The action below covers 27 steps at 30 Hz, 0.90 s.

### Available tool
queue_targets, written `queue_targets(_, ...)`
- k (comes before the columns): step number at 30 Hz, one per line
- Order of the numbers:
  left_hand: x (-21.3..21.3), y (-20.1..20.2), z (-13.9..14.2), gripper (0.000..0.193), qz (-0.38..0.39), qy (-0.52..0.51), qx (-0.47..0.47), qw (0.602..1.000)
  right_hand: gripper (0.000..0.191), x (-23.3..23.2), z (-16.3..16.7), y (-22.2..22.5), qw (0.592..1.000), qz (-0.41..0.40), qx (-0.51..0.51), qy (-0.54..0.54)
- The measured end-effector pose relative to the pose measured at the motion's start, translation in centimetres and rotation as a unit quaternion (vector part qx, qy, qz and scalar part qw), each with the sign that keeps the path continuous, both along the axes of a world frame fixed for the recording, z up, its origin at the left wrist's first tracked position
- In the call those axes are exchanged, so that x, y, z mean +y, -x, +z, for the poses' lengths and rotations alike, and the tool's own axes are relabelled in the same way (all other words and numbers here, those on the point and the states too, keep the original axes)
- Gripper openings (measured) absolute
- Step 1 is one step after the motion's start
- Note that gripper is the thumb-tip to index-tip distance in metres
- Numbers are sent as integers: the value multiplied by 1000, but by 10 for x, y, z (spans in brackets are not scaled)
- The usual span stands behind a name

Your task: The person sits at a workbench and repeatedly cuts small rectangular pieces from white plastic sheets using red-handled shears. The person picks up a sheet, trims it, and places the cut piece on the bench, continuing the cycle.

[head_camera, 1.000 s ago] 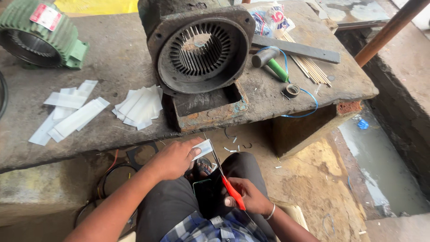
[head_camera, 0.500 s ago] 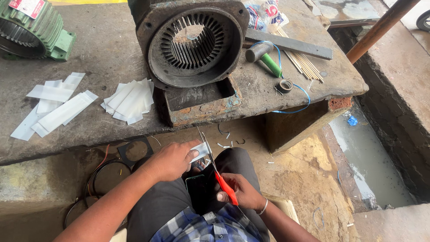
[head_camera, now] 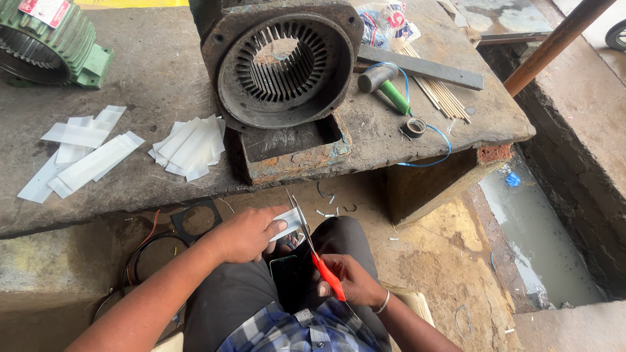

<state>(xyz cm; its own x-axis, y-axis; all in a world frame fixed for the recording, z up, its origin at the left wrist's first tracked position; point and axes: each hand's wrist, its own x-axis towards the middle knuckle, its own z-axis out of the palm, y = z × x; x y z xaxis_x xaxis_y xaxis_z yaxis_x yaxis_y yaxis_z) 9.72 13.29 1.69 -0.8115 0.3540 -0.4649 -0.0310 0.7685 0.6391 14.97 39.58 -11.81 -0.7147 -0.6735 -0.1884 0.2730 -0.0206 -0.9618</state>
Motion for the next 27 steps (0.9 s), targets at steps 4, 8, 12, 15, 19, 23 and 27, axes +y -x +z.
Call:
queue_targets(4, -1, 0, 2, 51, 2, -4, -14, 1000, 52, 0, -2, -1, 1000, 0, -2, 5)
queue_targets(8, -3, 1, 2, 49, 6, -13, -35, 999, 48, 0, -4, -1, 1000, -3, -9, 2)
queue_targets(12, -7, 3, -1, 47, -1, -38, -54, 998, 47, 0, -5, 0, 1000, -6, 0, 0)
queue_targets(15, -10, 7, -8, 43, -11, -71, -76, 995, 48, 0, -4, 0, 1000, -5, 4, -2)
queue_targets(19, -12, 11, -26, 36, -22, -118, -123, 985, 48, 1, -5, -1, 1000, 1, 15, -11)
queue_targets(23, -13, 13, -47, 34, -27, -149, -157, 976, 48, 1, -9, -1, 1000, 0, -3, -8)
queue_targets(27, -15, 14, -56, 38, -19, -187, -194, 963, 47, 1, -11, -1, 1000, 0, -5, -5)
